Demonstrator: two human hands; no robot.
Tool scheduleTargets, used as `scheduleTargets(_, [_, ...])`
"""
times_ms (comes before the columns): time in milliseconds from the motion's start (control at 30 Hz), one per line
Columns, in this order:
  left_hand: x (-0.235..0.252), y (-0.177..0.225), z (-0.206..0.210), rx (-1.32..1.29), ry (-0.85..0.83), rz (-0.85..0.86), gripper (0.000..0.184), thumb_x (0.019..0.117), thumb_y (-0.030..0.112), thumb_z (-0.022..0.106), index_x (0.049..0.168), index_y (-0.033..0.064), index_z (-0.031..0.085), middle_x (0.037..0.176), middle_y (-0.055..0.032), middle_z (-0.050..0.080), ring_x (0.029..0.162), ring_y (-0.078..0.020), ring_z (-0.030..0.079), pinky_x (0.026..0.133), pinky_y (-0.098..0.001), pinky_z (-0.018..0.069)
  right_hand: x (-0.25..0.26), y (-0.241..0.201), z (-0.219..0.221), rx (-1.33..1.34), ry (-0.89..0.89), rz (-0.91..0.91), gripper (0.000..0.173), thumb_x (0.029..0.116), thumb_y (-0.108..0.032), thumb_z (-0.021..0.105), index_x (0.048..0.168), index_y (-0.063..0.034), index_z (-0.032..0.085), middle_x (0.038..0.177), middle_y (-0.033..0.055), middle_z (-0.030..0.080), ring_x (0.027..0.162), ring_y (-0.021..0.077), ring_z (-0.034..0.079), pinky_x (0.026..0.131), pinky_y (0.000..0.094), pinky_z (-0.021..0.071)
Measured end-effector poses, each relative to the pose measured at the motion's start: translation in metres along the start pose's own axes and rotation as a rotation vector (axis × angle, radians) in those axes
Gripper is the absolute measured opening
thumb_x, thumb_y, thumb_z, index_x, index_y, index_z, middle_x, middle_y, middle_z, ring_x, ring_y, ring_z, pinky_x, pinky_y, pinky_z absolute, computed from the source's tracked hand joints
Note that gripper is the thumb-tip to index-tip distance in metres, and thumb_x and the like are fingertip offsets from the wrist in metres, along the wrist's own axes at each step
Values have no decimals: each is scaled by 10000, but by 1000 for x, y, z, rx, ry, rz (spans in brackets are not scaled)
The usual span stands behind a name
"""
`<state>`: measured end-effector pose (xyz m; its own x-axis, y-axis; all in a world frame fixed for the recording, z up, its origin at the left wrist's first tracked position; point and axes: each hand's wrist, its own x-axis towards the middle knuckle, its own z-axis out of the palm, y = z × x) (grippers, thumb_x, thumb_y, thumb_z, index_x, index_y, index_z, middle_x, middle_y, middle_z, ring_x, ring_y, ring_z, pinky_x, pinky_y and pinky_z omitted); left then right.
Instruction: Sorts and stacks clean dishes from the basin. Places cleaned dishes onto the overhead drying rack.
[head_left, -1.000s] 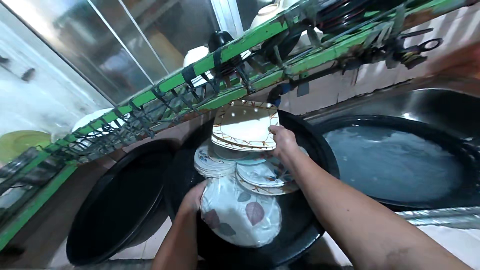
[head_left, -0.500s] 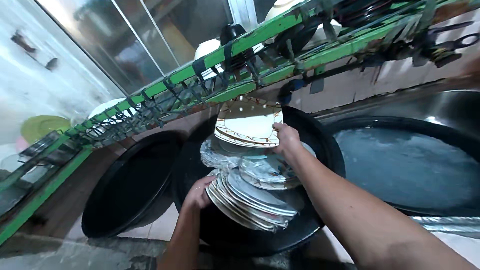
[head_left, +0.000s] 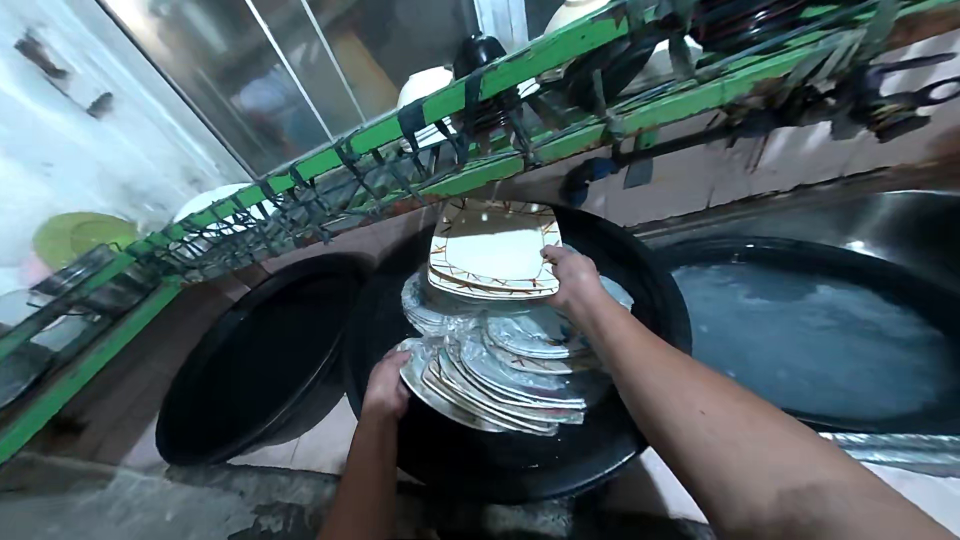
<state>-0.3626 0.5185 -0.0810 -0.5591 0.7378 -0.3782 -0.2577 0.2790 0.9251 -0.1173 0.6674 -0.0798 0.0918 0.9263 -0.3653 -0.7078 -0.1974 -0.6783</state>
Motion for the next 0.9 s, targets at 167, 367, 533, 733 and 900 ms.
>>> scheduleTargets(167, [-12,17,1,477,141,348,482,1045,68,509,1521,28,441,1447,-257,523,1202,-372,587,966,-532,493,0,0,1,-36,-12,-30,250,1013,-134,528,1252,-66,557,1032,125,635,881,212,661,738,430,577])
scheduleTargets(367, [0,15,18,678,-218,105,386,1070,138,492,1439,34,532,1324,-199,619,1121,-285,623,927,-466,516,-6,-4,2,-146,-15,19,319,1023,-200,538,1323,-95,552,1140,157,638,967,270,663,770,501,572])
scheduleTargets(533, [14,-7,25,589,-203,-128,243,1020,171,577,1204,21,625,969,-122,626,817,-200,593,709,-376,514,-2,-3,2,-116,-8,-3,334,996,-139,549,1324,-79,562,1121,150,644,949,252,663,770,473,577])
scheduleTargets(733, [18,-13,19,448,-301,-239,211,1040,219,537,1131,49,625,874,-86,653,743,-173,640,653,-351,551,3,-2,2,-76,2,5,301,993,-137,550,1287,-78,576,1076,145,657,912,244,681,744,459,590])
scheduleTargets(900, [11,-8,20,229,-402,-249,236,996,79,479,1218,75,559,884,-81,659,742,-157,660,651,-323,567,5,-1,2,-93,0,-16,306,991,-143,559,1290,-87,574,1094,132,641,942,236,658,770,465,569])
